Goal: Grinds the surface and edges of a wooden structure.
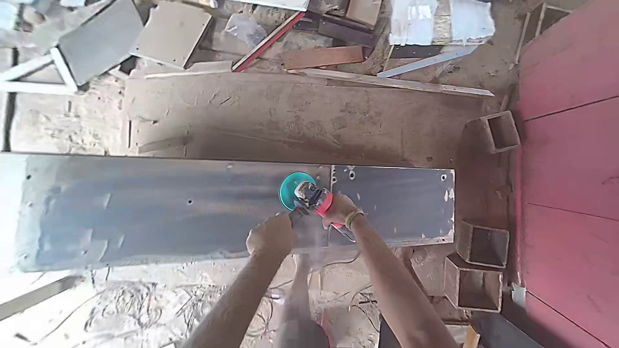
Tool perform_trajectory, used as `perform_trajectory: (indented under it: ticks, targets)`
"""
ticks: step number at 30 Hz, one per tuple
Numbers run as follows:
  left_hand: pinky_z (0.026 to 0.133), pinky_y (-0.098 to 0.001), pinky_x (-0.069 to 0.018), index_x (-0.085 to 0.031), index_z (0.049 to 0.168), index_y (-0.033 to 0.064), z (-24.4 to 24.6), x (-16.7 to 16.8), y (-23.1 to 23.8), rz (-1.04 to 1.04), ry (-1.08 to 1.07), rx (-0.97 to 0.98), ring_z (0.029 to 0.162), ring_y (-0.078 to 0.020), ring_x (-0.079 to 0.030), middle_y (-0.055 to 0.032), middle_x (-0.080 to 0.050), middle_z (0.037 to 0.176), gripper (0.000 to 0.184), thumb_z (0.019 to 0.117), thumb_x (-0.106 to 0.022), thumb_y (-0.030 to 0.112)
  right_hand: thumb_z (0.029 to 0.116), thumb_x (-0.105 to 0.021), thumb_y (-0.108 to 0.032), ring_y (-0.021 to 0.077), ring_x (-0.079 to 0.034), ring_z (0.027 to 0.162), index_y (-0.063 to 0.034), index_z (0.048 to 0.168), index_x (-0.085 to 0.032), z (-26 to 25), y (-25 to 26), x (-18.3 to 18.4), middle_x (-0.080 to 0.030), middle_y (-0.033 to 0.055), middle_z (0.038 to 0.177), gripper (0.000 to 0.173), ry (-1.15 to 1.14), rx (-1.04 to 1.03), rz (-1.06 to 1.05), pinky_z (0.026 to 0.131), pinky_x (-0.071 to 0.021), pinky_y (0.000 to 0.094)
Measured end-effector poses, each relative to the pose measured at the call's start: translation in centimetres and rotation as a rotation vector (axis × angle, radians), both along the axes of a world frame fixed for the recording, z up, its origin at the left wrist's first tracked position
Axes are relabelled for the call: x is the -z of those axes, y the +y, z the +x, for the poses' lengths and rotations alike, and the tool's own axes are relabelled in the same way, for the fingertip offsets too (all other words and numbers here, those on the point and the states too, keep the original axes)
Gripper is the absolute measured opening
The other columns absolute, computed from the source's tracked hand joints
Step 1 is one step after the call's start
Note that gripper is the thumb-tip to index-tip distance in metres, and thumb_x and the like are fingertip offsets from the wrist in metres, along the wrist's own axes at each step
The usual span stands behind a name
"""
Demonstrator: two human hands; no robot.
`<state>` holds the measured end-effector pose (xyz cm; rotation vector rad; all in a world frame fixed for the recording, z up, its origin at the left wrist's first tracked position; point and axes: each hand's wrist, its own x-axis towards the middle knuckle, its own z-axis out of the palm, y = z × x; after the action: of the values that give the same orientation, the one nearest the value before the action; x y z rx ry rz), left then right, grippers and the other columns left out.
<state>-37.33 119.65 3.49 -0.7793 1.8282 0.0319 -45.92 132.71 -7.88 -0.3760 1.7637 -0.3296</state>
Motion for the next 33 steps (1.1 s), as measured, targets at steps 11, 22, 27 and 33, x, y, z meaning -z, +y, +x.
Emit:
perform_trajectory:
  ticks: [11,22,27,33]
  targets:
    - [0.079,-0.0639,-0.0548,-0.068,0.111,0.0011,20.8,5.1,-11.7,0.023,0.378,-0.561,0.089,-0.0396,-0.070,-0.0219,-0.070,0.095,0.037,0.0865,-0.079,0.026,0.0847,-0.078,-0.033,0.0376,-0.067,0.116,-0.0001,0.124,-0.066,8.7,-15.0,-10.6,-0.069,0.0207,0.125,0.052,0.078,-0.363,-0.133,0.090,-0.0567,0.0606]
    - [0.087,-0.0634,-0.0573,-0.067,0.123,0.0144,4.3,10.5,15.8,0.462,0.168,-0.380,0.107,-0.0343,-0.071,-0.0137,-0.073,0.115,0.041,0.0879,-0.070,0.035,0.0810,-0.077,-0.034,0.0410,-0.069,0.111,-0.0002,0.116,-0.069,-3.1,12.9,-7.7,-0.071,0.0227,0.118,0.049,0.158,-0.250,0.387,0.088,-0.0556,0.0646]
    - [0.085,-0.0652,-0.0564,-0.066,0.125,0.0115,-2.6,12.3,27.2,0.627,0.092,-0.233,0.110,-0.0374,-0.070,-0.0169,-0.071,0.120,0.042,0.0863,-0.071,0.029,0.0812,-0.080,-0.036,0.0416,-0.068,0.117,0.0000,0.121,-0.068,-5.9,27.1,-4.0,-0.071,0.0240,0.122,0.055,0.172,-0.091,0.591,0.096,-0.0540,0.0637]
    - [0.083,-0.0648,-0.0558,-0.068,0.120,0.0047,-6.7,12.8,35.6,0.718,0.072,0.010,0.112,-0.0402,-0.068,-0.0198,-0.069,0.123,0.042,0.0921,-0.073,0.035,0.0725,-0.094,-0.033,0.0435,-0.065,0.122,0.0080,0.131,-0.061,-3.8,41.4,2.0,-0.067,0.0301,0.126,0.079,0.131,0.217,0.635,0.104,-0.0506,0.0617]
